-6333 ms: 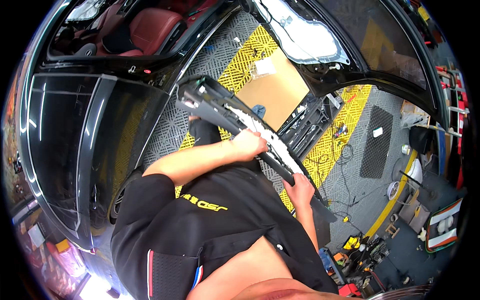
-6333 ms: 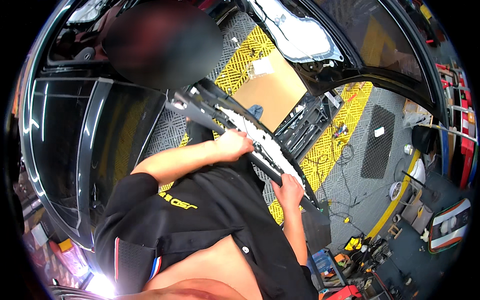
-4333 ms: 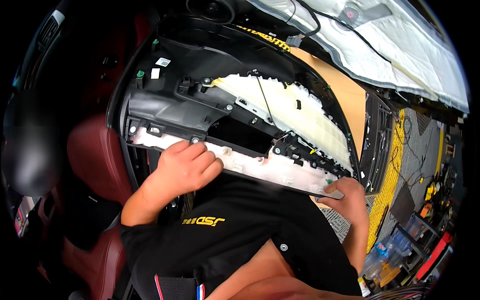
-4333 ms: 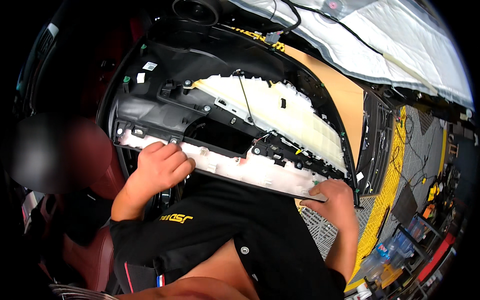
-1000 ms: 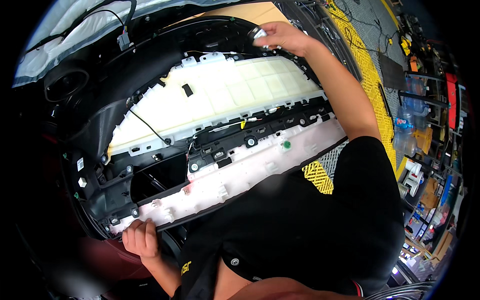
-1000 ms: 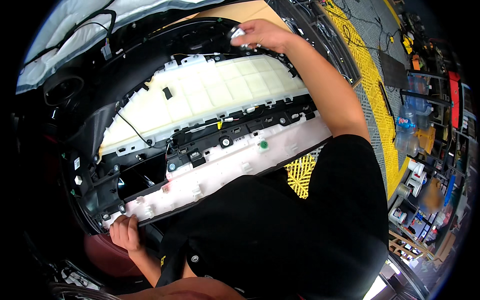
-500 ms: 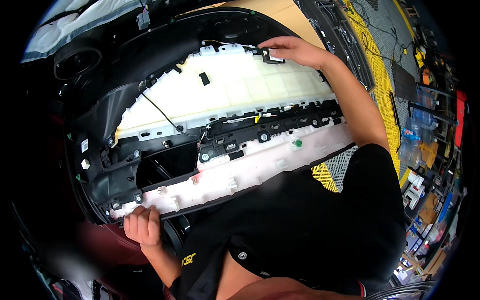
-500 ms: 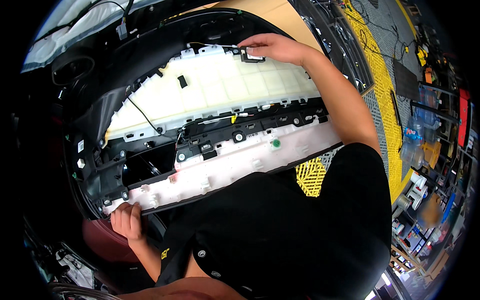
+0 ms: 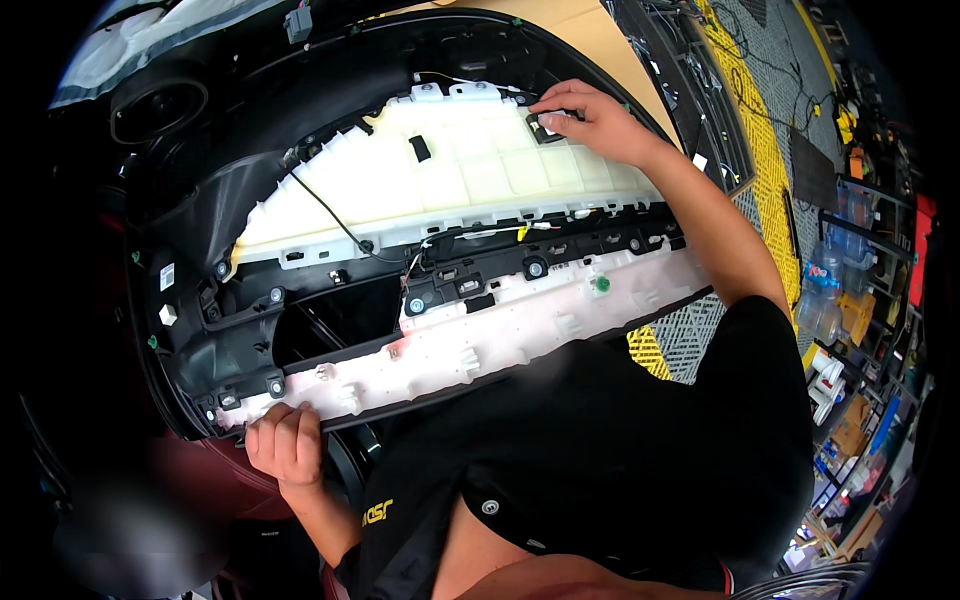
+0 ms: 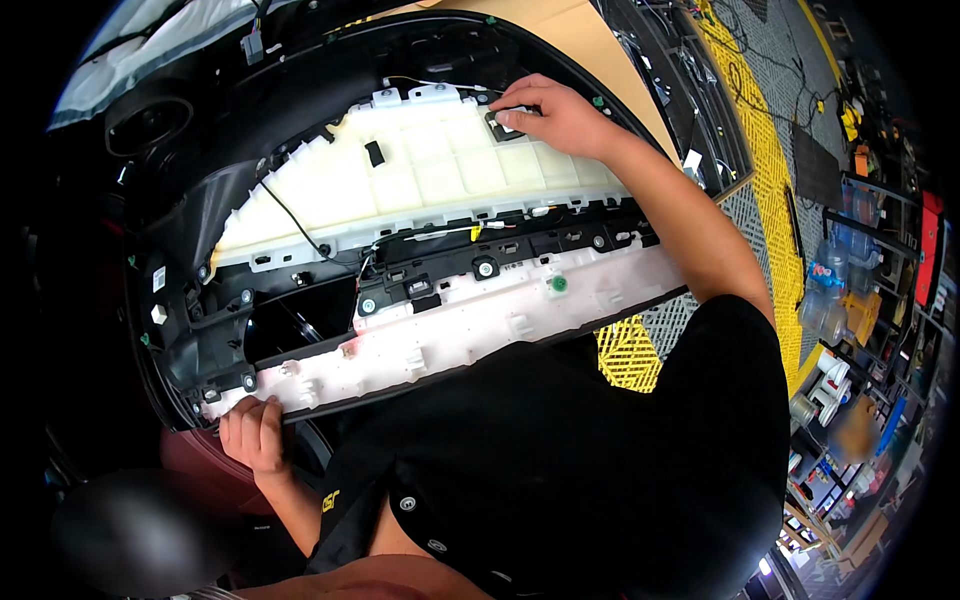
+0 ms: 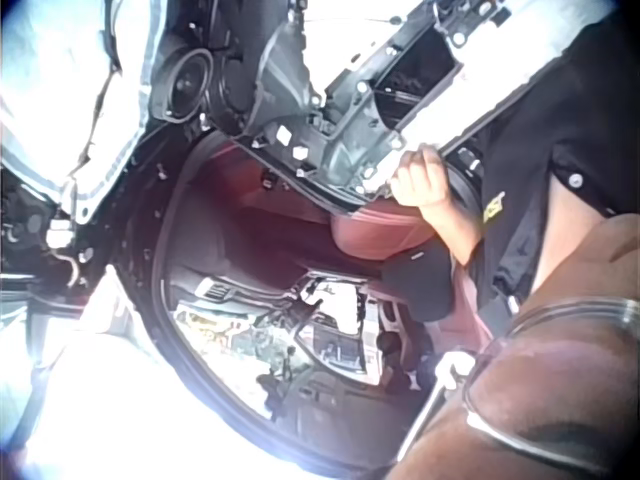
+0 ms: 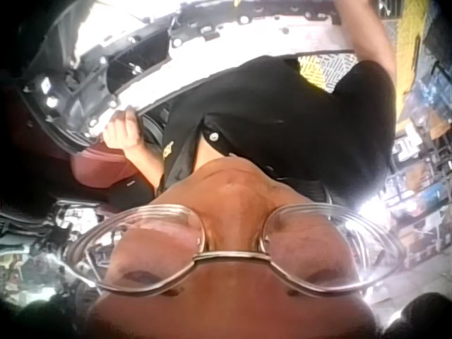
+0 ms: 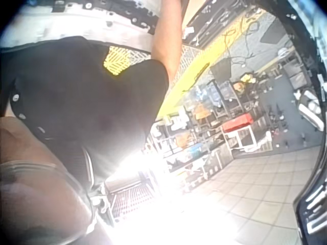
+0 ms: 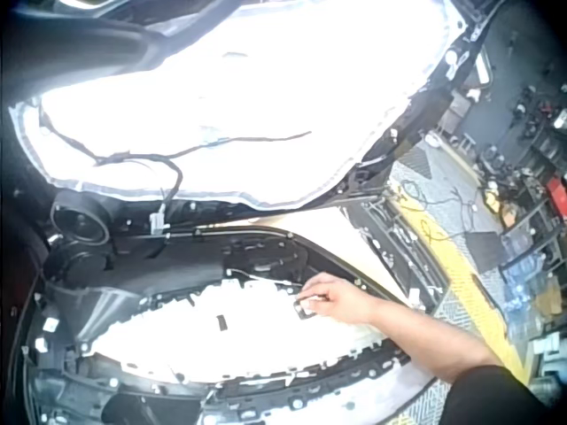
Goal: The person prepares tools and components, installs wiring and a zip tie onto the inner car door frame, and then aligns a large interior door panel for installation.
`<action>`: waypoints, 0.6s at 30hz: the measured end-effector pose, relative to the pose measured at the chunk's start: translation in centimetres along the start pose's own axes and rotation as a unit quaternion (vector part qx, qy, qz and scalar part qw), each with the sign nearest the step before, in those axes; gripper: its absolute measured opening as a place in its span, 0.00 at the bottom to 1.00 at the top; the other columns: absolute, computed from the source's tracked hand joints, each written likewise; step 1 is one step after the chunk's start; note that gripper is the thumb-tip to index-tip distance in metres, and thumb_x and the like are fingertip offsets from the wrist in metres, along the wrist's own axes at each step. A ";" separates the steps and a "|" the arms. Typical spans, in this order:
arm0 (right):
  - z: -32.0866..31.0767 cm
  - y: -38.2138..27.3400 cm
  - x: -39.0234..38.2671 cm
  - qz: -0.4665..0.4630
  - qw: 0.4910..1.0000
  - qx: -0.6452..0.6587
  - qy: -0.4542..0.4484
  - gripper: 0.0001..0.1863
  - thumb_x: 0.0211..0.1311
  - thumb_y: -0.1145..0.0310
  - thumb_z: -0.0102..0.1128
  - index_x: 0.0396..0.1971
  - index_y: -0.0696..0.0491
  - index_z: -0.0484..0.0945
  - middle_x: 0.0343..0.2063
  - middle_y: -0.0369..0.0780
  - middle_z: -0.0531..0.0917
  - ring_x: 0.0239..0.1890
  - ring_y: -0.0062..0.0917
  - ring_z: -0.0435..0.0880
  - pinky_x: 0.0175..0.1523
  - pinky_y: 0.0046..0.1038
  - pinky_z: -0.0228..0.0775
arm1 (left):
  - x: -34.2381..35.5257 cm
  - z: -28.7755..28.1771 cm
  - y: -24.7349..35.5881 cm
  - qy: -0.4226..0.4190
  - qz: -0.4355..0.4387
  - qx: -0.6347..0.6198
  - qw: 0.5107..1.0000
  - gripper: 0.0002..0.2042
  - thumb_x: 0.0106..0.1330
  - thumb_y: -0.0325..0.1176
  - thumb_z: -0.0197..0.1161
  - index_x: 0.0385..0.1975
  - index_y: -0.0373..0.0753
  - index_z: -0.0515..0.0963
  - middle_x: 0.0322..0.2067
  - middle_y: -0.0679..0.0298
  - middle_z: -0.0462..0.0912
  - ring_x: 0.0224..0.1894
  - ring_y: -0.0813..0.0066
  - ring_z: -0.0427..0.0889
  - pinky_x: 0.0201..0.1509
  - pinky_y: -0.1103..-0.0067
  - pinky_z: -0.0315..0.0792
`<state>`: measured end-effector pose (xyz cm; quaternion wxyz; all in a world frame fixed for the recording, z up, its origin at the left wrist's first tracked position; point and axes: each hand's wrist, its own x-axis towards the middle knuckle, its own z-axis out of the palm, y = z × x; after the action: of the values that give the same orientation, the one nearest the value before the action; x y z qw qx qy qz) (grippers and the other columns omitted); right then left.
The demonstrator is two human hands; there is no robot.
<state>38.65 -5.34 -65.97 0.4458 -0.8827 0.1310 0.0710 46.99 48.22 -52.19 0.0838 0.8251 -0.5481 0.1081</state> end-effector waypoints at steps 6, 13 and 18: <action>-2.1 0.5 -0.3 0.025 0.996 0.057 -0.062 0.24 0.71 0.62 0.63 0.64 0.51 0.77 0.55 0.39 0.77 0.54 0.26 0.77 0.61 0.28 0.69 | -0.1 -0.2 0.0 -0.007 -0.007 0.009 1.000 0.06 0.55 0.24 0.67 0.32 0.41 0.81 0.29 0.66 0.82 0.34 0.68 0.85 0.40 0.72 0.71; -3.1 0.0 -0.8 -0.055 0.997 -0.012 -0.058 0.29 0.62 0.69 0.70 0.65 0.51 0.76 0.55 0.38 0.80 0.54 0.26 0.78 0.62 0.28 0.69 | -0.2 -0.1 0.0 -0.010 -0.007 0.003 1.000 0.06 0.55 0.24 0.68 0.32 0.40 0.81 0.29 0.66 0.81 0.34 0.68 0.84 0.40 0.72 0.71; -2.3 0.7 -0.9 -0.013 0.999 0.015 -0.041 0.25 0.61 0.70 0.72 0.60 0.52 0.80 0.50 0.37 0.83 0.50 0.25 0.80 0.59 0.27 0.71 | 0.1 0.0 0.0 0.001 -0.002 0.006 1.000 0.07 0.55 0.24 0.68 0.32 0.40 0.81 0.29 0.66 0.81 0.34 0.68 0.84 0.39 0.73 0.70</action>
<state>37.65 -7.43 -64.95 0.4652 -0.8737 0.1016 0.0994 47.01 48.12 -52.12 0.0793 0.8268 -0.5455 0.1119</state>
